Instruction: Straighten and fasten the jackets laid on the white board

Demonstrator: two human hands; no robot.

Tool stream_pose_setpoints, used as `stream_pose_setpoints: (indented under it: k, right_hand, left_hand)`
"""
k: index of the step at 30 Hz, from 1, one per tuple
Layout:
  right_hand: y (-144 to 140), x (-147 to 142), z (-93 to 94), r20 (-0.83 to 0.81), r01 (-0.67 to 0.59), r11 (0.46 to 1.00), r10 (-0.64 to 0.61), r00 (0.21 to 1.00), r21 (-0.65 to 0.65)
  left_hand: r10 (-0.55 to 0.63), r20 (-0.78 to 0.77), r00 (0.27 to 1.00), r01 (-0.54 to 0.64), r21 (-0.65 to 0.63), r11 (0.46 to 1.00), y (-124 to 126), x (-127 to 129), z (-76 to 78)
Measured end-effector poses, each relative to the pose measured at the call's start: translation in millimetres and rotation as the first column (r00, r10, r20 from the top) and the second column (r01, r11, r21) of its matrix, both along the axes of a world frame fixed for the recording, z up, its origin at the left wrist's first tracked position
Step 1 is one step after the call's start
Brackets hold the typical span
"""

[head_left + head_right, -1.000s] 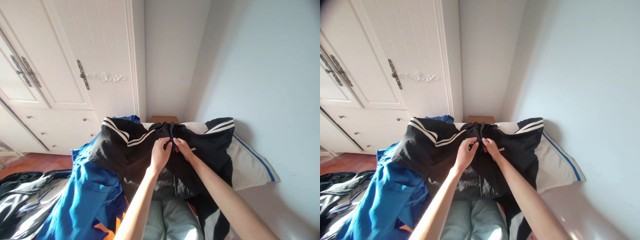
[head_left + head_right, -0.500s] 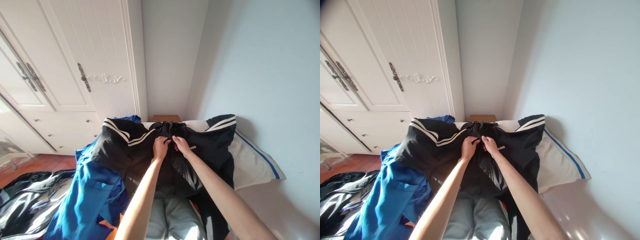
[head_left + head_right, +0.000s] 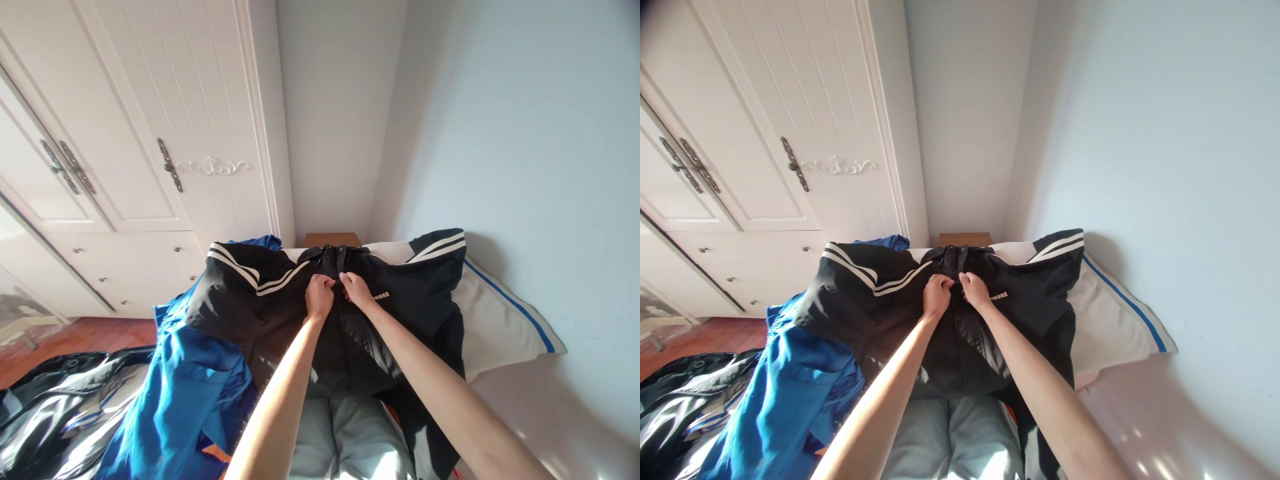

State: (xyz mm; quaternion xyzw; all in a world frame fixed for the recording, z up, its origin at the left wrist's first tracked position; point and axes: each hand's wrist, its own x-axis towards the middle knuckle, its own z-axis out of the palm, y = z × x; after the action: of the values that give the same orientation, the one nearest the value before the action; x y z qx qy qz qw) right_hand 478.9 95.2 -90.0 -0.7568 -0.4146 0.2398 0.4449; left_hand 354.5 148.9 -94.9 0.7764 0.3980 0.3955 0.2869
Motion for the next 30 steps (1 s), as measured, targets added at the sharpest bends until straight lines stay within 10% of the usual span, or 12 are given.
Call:
stream_pose_setpoints:
  k: [19,30]
  right_hand:
    - [3,1,-10.9,-0.401,-0.092,0.941,0.226,0.888,0.326]
    - [2,9,-13.6,-0.582,0.056,0.895,0.239,0.777,0.442]
  left_hand:
    - [0.034,0.238,0.971,0.005,-0.163,0.987,8,5,-8.5]
    - [0.075,0.405,0.911,0.031,-0.248,0.968,20,3,-15.7]
